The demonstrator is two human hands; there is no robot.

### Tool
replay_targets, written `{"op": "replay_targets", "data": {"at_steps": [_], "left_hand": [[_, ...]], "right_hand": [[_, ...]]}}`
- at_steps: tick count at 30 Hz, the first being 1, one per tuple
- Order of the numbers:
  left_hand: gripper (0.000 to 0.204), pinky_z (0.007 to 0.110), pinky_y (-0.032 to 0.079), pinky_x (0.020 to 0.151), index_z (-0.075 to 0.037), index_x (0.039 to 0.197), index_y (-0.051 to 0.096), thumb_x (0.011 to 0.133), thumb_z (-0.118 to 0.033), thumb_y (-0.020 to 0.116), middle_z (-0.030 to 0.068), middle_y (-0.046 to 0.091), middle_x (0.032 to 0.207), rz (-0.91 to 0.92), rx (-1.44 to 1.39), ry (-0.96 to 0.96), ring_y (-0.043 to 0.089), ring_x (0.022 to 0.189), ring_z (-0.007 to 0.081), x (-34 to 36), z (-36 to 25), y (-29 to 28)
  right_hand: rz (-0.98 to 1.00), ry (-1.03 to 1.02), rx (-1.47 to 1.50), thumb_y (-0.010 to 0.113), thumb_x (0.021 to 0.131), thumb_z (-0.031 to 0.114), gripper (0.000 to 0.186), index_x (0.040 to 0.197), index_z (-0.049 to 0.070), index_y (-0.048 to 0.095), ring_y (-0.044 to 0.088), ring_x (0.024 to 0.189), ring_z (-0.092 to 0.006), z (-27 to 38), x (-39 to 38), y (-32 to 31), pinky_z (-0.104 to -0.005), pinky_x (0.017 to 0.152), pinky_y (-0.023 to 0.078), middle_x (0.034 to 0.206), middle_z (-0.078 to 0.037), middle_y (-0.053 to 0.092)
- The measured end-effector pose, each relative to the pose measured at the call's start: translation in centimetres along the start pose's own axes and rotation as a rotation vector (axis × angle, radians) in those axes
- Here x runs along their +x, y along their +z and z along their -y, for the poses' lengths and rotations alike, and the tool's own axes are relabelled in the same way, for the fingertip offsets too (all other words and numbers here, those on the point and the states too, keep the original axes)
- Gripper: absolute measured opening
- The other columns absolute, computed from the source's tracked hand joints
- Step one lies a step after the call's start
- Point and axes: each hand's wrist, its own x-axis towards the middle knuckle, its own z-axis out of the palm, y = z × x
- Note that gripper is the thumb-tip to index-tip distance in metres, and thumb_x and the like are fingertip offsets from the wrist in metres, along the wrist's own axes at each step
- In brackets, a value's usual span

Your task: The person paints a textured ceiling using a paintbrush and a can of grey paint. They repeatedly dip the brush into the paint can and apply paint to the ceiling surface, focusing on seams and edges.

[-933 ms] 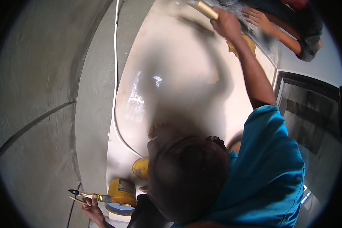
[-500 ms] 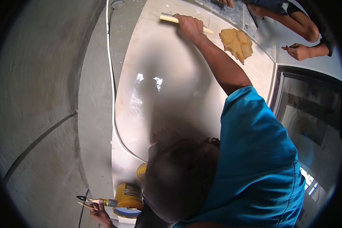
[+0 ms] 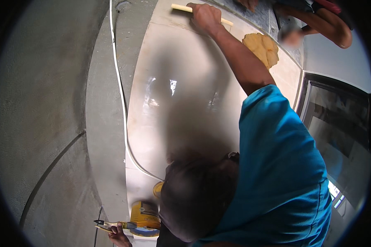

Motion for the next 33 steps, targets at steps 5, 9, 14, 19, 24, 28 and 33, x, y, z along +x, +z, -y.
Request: {"op": "replay_targets", "data": {"at_steps": [5,9,14,19,24,28,33], "left_hand": [[0.032,0.045,0.052,0.077,0.004,0.094,0.067,0.088,-0.026,0.076,0.0169,0.069,0.098,-0.111,0.056,-0.052,0.064,0.087,0.0294,0.3,-6.7,1.5],[0.039,0.045,0.051,0.077,0.003,0.095,0.069,0.085,-0.033,0.080,0.0200,0.070,0.099,-0.176,0.268,-0.035,0.064,0.086,0.0296,1.2,-3.0,0.2],[0.027,0.035,0.042,0.072,-0.002,0.081,0.052,0.084,-0.013,0.077,0.0026,0.053,0.079,-0.141,0.069,-0.129,0.048,0.075,0.0171,1.7,-5.8,1.3],[0.036,0.033,0.041,0.072,-0.010,0.077,0.041,0.083,-0.011,0.077,-0.0009,0.044,0.075,-0.179,0.066,0.047,0.045,0.074,0.0152,1.9,-4.2,1.2],[0.043,0.031,0.040,0.074,-0.012,0.072,0.035,0.084,-0.011,0.076,-0.0007,0.042,0.074,-0.203,0.103,0.009,0.042,0.073,0.0145,0.9,-4.8,1.1],[0.041,0.032,0.040,0.075,-0.011,0.074,0.035,0.086,-0.009,0.074,0.0006,0.045,0.077,-0.179,0.157,0.003,0.044,0.076,0.0151,1.8,-5.1,-0.2],[0.022,0.033,0.040,0.074,-0.006,0.084,0.051,0.087,-0.007,0.072,-0.0004,0.043,0.077,-0.188,0.224,-0.018,0.042,0.075,0.0157,1.5,-6.5,-0.2]], "right_hand": [[0.062,0.005,-0.020,0.058,0.086,0.012,0.041,0.122,0.028,0.068,0.072,0.086,-0.0347,1.0,-0.1,-0.8,-0.0485,0.070,0.055,0.092,-0.013,0.074],[0.035,-0.029,0.000,0.057,0.087,0.012,0.040,0.122,0.028,0.068,0.072,0.087,-0.0342,0.1,1.3,0.2,-0.0486,0.072,0.054,0.093,-0.013,0.074],[0.078,-0.005,-0.053,0.051,0.093,0.013,0.035,0.122,0.022,0.069,0.072,0.093,-0.0292,1.2,3.2,-1.5,-0.0454,0.075,0.055,0.097,-0.011,0.074],[-0.020,-0.019,-0.012,0.052,0.093,0.014,0.033,0.118,0.021,0.071,0.072,0.095,-0.0277,0.4,0.8,-0.2,-0.0458,0.077,0.055,0.096,-0.011,0.074],[0.100,-0.021,-0.053,0.050,0.095,0.014,0.033,0.120,0.021,0.070,0.072,0.097,-0.0285,0.9,-0.2,-0.7,-0.0458,0.079,0.056,0.101,-0.011,0.074],[0.039,0.055,-0.078,0.051,0.096,0.015,0.030,0.119,0.019,0.070,0.072,0.097,-0.0297,0.2,2.9,0.2,-0.0454,0.080,0.056,0.102,-0.011,0.074],[-0.075,0.045,0.048,0.055,0.090,0.012,0.042,0.127,0.026,0.067,0.072,0.096,-0.0330,-1.6,-0.9,0.6,-0.0495,0.079,0.055,0.102,-0.014,0.074]]}}
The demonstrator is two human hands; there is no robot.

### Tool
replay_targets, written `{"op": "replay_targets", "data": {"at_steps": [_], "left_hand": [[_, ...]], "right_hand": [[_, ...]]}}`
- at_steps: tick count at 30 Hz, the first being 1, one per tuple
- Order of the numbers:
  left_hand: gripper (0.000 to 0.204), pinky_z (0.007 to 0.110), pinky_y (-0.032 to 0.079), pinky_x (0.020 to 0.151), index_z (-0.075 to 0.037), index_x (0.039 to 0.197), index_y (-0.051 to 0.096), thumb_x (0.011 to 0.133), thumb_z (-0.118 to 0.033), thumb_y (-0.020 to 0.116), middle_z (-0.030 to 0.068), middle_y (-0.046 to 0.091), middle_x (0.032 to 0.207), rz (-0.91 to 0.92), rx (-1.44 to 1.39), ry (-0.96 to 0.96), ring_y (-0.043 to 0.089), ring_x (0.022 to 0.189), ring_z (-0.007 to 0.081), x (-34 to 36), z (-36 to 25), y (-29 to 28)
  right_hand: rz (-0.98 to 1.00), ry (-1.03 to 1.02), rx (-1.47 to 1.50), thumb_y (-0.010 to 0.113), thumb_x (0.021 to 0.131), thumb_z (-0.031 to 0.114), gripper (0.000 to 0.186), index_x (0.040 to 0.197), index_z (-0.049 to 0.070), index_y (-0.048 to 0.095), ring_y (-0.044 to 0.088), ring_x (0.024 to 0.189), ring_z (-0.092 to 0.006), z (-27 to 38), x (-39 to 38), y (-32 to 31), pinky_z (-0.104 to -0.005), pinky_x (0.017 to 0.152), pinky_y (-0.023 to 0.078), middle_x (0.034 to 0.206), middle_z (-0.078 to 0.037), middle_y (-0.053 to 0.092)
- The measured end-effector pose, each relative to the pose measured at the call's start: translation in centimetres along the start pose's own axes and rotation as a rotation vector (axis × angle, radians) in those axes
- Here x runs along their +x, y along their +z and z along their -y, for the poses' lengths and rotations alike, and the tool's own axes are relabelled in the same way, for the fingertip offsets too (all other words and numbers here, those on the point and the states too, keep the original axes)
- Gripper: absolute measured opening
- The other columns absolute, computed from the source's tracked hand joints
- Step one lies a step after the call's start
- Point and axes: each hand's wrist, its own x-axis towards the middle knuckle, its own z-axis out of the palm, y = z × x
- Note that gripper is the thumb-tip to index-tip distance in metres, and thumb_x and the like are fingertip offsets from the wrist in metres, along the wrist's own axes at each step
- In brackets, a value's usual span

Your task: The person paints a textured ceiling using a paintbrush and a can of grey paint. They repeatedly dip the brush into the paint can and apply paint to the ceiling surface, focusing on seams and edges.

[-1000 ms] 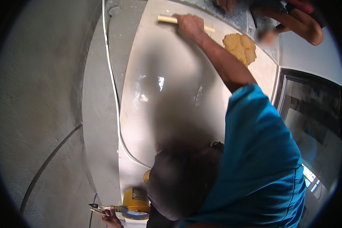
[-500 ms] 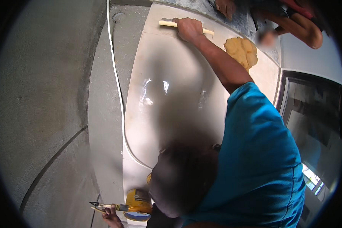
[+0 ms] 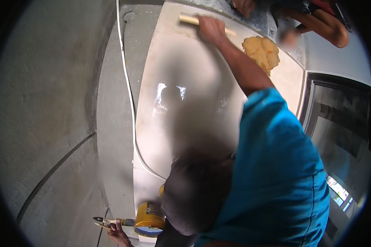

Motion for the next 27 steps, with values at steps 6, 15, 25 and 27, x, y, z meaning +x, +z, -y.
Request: {"op": "replay_targets", "data": {"at_steps": [6,15,25,27], "left_hand": [[0.026,0.035,0.045,0.075,-0.003,0.088,0.054,0.087,-0.017,0.076,0.0059,0.052,0.084,0.015,-0.118,0.078,0.049,0.079,0.0187,1.4,5.8,1.1],[0.041,0.037,0.040,0.070,-0.008,0.074,0.038,0.085,-0.015,0.076,0.0025,0.046,0.074,-0.058,0.023,-0.037,0.042,0.072,0.0186,1.3,0.0,1.9],[0.038,0.037,0.042,0.073,-0.006,0.077,0.044,0.085,-0.020,0.078,0.0034,0.049,0.074,-0.095,0.096,-0.017,0.046,0.073,0.0196,1.4,0.9,1.5],[0.039,0.038,0.042,0.072,-0.005,0.077,0.044,0.085,-0.022,0.078,0.0045,0.048,0.073,-0.123,0.062,-0.028,0.045,0.072,0.0207,1.6,-1.1,2.0]], "right_hand": [[0.010,-0.005,-0.037,0.056,0.088,0.014,0.046,0.131,0.029,0.065,0.071,0.095,-0.0349,-2.9,-3.0,0.7,-0.0489,0.080,0.056,0.103,-0.014,0.074],[0.204,0.065,-0.012,0.049,0.093,0.010,0.037,0.121,0.021,0.070,0.070,0.103,-0.0313,-2.7,-0.4,-0.9,-0.0513,0.086,0.054,0.106,-0.012,0.073],[0.158,0.044,-0.116,0.054,0.092,0.014,0.037,0.124,0.025,0.068,0.072,0.095,-0.0319,-4.7,-0.5,-0.1,-0.0486,0.080,0.057,0.106,-0.014,0.074],[0.014,-0.021,-0.062,0.051,0.094,0.015,0.030,0.116,0.018,0.071,0.073,0.092,-0.0305,-5.6,-3.2,0.4,-0.0461,0.079,0.056,0.102,-0.014,0.074]]}}
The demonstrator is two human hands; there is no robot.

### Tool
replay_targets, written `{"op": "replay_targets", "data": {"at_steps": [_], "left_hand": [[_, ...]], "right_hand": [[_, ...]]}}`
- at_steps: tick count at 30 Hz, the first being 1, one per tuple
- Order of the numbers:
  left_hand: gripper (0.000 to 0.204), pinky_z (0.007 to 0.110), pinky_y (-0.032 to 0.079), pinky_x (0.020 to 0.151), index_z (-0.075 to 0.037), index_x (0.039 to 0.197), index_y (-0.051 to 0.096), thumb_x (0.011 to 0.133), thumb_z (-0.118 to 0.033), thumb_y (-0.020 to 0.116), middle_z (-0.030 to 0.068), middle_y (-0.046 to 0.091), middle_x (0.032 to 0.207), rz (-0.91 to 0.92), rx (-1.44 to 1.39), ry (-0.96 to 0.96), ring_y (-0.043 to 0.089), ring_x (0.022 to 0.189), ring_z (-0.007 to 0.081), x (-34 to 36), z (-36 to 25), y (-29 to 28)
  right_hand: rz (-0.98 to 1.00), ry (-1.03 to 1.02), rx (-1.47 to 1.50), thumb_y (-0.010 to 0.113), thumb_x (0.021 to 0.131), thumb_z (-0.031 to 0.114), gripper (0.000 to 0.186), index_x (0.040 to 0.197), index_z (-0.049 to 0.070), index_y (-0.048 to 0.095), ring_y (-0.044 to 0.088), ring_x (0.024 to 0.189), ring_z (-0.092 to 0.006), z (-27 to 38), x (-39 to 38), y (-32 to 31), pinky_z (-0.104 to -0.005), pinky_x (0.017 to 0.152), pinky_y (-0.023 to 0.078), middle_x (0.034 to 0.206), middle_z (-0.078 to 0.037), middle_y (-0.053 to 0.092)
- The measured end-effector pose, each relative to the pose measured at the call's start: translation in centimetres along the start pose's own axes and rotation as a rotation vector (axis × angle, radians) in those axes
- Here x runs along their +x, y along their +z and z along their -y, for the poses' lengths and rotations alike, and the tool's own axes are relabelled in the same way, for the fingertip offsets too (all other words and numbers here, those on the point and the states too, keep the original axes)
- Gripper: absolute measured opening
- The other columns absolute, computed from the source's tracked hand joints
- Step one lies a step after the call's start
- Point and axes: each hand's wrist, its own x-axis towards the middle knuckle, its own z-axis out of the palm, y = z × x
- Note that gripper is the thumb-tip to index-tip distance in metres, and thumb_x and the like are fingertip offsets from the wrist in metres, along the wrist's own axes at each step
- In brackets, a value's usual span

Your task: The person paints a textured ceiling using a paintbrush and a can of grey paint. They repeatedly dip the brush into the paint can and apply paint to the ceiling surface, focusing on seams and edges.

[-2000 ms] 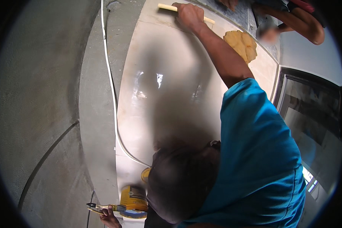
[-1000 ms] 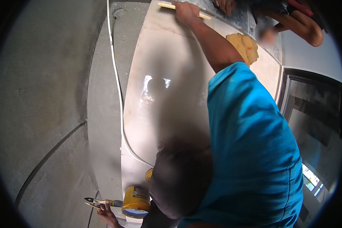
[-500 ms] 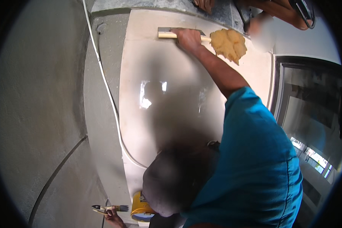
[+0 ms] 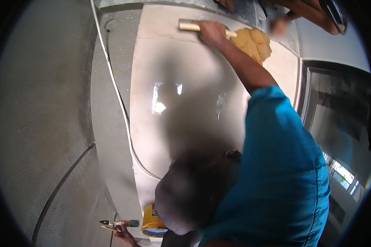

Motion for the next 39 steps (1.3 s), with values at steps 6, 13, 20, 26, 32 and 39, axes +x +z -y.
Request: {"op": "replay_targets", "data": {"at_steps": [6,13,20,26,32,39], "left_hand": [[0.042,0.040,0.043,0.070,-0.005,0.073,0.041,0.087,-0.024,0.076,0.0054,0.049,0.073,0.023,-0.021,0.018,0.045,0.070,0.0217,0.3,2.6,0.3],[0.035,0.039,0.044,0.071,0.001,0.078,0.049,0.087,-0.021,0.075,0.0067,0.053,0.073,0.055,-0.059,0.044,0.045,0.071,0.0210,0.5,3.7,-0.1],[0.039,0.040,0.042,0.074,0.002,0.080,0.051,0.088,-0.027,0.075,0.0071,0.051,0.075,0.075,0.010,0.066,0.046,0.075,0.0224,0.7,2.6,-0.6],[0.042,0.041,0.042,0.069,0.002,0.076,0.050,0.088,-0.028,0.076,0.0074,0.051,0.073,0.068,0.030,0.066,0.046,0.072,0.0223,1.0,1.7,0.3],[0.042,0.041,0.041,0.065,0.002,0.073,0.048,0.088,-0.027,0.075,0.0077,0.049,0.071,0.089,0.099,0.115,0.044,0.069,0.0225,2.1,2.7,0.1],[0.039,0.041,0.043,0.072,0.003,0.078,0.054,0.086,-0.027,0.078,0.0073,0.052,0.075,-0.012,-0.022,0.122,0.047,0.074,0.0208,2.7,6.0,-0.4]], "right_hand": [[0.108,0.005,-0.055,0.053,0.092,0.012,0.037,0.124,0.017,0.069,0.070,0.101,-0.0340,0.1,2.2,-2.4,-0.0497,0.085,0.055,0.108,-0.014,0.073],[0.222,0.095,-0.113,0.066,0.083,0.015,0.048,0.128,0.032,0.067,0.073,0.092,-0.0331,-3.2,2.9,-1.2,-0.0490,0.080,0.058,0.102,-0.011,0.075],[0.222,0.141,-0.146,0.062,0.085,0.014,0.048,0.129,0.032,0.066,0.072,0.094,-0.0315,-4.1,3.5,-1.8,-0.0473,0.082,0.057,0.103,-0.011,0.075],[0.100,0.084,-0.060,0.048,0.093,0.012,0.034,0.117,0.021,0.071,0.071,0.099,-0.0339,-5.6,0.8,0.6,-0.0485,0.084,0.055,0.106,-0.016,0.073],[0.120,0.045,-0.045,0.051,0.091,0.011,0.029,0.105,0.014,0.075,0.072,0.096,-0.0362,-2.7,-1.2,-1.7,-0.0508,0.084,0.055,0.098,-0.016,0.074],[0.128,0.064,-0.036,0.053,0.091,0.011,0.031,0.113,0.015,0.073,0.071,0.098,-0.0339,-4.0,0.1,-1.5,-0.0489,0.085,0.055,0.103,-0.019,0.073]]}}
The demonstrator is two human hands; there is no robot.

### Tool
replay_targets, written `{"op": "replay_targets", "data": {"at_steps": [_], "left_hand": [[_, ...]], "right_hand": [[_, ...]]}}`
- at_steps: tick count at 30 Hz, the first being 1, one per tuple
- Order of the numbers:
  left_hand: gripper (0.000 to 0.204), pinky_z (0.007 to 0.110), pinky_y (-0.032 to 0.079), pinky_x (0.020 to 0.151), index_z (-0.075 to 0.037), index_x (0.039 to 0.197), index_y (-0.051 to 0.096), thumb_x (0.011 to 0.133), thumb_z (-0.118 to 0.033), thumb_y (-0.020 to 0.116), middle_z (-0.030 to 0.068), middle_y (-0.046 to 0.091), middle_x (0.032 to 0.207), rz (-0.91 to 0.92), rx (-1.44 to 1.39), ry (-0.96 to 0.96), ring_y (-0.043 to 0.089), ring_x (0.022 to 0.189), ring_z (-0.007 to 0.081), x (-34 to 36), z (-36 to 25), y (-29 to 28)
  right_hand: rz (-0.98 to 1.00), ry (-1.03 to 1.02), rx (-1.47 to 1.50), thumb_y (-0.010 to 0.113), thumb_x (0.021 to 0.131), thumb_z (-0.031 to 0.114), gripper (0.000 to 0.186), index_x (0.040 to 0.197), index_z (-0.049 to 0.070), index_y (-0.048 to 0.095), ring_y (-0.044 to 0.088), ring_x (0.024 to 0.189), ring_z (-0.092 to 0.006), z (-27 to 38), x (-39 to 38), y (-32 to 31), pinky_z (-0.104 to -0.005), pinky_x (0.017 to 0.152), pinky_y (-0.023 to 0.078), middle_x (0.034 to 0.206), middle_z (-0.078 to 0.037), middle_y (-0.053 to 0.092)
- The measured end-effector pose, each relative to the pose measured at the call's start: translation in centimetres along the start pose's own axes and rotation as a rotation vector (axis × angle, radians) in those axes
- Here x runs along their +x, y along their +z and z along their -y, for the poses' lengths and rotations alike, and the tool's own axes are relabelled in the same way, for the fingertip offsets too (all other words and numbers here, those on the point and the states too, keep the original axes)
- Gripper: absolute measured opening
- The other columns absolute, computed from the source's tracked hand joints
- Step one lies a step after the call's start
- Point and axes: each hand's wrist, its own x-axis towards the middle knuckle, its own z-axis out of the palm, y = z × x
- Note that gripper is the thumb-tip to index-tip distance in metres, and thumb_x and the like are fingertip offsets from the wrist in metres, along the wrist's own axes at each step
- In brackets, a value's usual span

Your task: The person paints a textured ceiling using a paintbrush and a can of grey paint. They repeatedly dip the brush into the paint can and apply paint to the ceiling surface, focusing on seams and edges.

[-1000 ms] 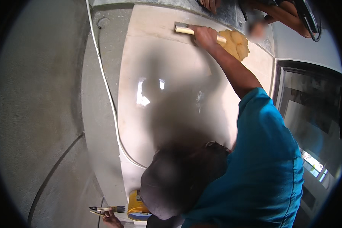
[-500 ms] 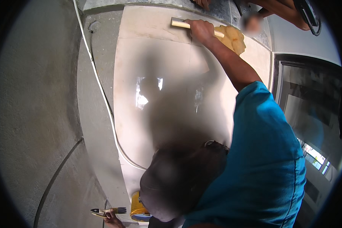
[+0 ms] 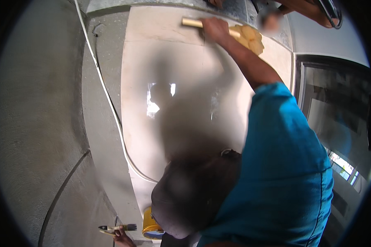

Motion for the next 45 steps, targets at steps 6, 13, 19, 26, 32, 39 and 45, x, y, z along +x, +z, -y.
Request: {"op": "replay_targets", "data": {"at_steps": [6,13,19,26,32,39,45], "left_hand": [[0.037,0.039,0.044,0.072,0.005,0.081,0.057,0.084,-0.025,0.080,0.0076,0.056,0.076,0.038,-0.020,-0.035,0.048,0.074,0.0207,-0.3,-2.8,0.6],[0.036,0.038,0.045,0.072,0.005,0.082,0.058,0.084,-0.023,0.079,0.0076,0.057,0.076,0.037,-0.002,-0.053,0.049,0.074,0.0203,0.0,-2.4,0.6],[0.034,0.037,0.045,0.072,0.005,0.082,0.058,0.084,-0.022,0.079,0.0076,0.058,0.076,0.037,0.004,-0.057,0.049,0.074,0.0200,0.2,-2.3,0.5],[0.033,0.036,0.045,0.072,0.005,0.083,0.059,0.085,-0.021,0.079,0.0076,0.059,0.076,0.037,0.007,-0.046,0.049,0.073,0.0196,0.8,-2.5,0.5],[0.029,0.036,0.045,0.072,0.003,0.083,0.058,0.087,-0.019,0.077,0.0063,0.058,0.076,0.034,-0.025,-0.041,0.048,0.072,0.0187,0.8,-1.8,0.3],[0.035,0.038,0.045,0.075,-0.007,0.077,0.043,0.089,-0.015,0.075,0.0027,0.047,0.075,0.083,-0.034,-0.095,0.048,0.074,0.0196,1.5,-1.2,-0.3],[0.040,0.037,0.044,0.080,-0.008,0.073,0.040,0.088,-0.017,0.077,0.0024,0.044,0.075,0.022,0.067,-0.173,0.047,0.077,0.0199,0.8,-4.6,0.0]], "right_hand": [[0.148,0.033,-0.064,0.054,0.089,0.010,0.042,0.124,0.027,0.070,0.070,0.102,-0.0327,-0.6,2.5,-1.6,-0.0478,0.090,0.055,0.110,-0.017,0.072],[0.068,0.036,-0.148,0.065,0.082,0.013,0.047,0.124,0.033,0.069,0.071,0.096,-0.0336,-0.9,3.2,-1.2,-0.0482,0.082,0.057,0.102,-0.015,0.073],[0.056,0.028,-0.096,0.062,0.087,0.016,0.045,0.127,0.037,0.066,0.070,0.099,-0.0332,-2.0,1.2,0.2,-0.0479,0.086,0.056,0.108,-0.014,0.072],[-0.053,-0.082,-0.051,0.064,0.083,0.011,0.043,0.123,0.026,0.068,0.071,0.088,-0.0338,-2.0,-0.3,0.7,-0.0455,0.076,0.057,0.093,-0.016,0.072],[-0.013,-0.160,-0.023,0.060,0.086,0.013,0.027,0.111,0.014,0.071,0.072,0.085,-0.0340,2.1,0.7,-1.2,-0.0480,0.072,0.057,0.088,-0.016,0.072],[-0.087,-0.146,-0.061,0.061,0.083,0.014,0.032,0.112,0.021,0.072,0.071,0.083,-0.0342,3.1,4.9,1.8,-0.0491,0.070,0.056,0.093,-0.013,0.073],[-0.170,-0.180,-0.026,0.062,0.085,0.019,0.029,0.111,0.017,0.073,0.072,0.087,-0.0339,5.6,7.1,-0.4,-0.0503,0.069,0.056,0.096,-0.014,0.074]]}}
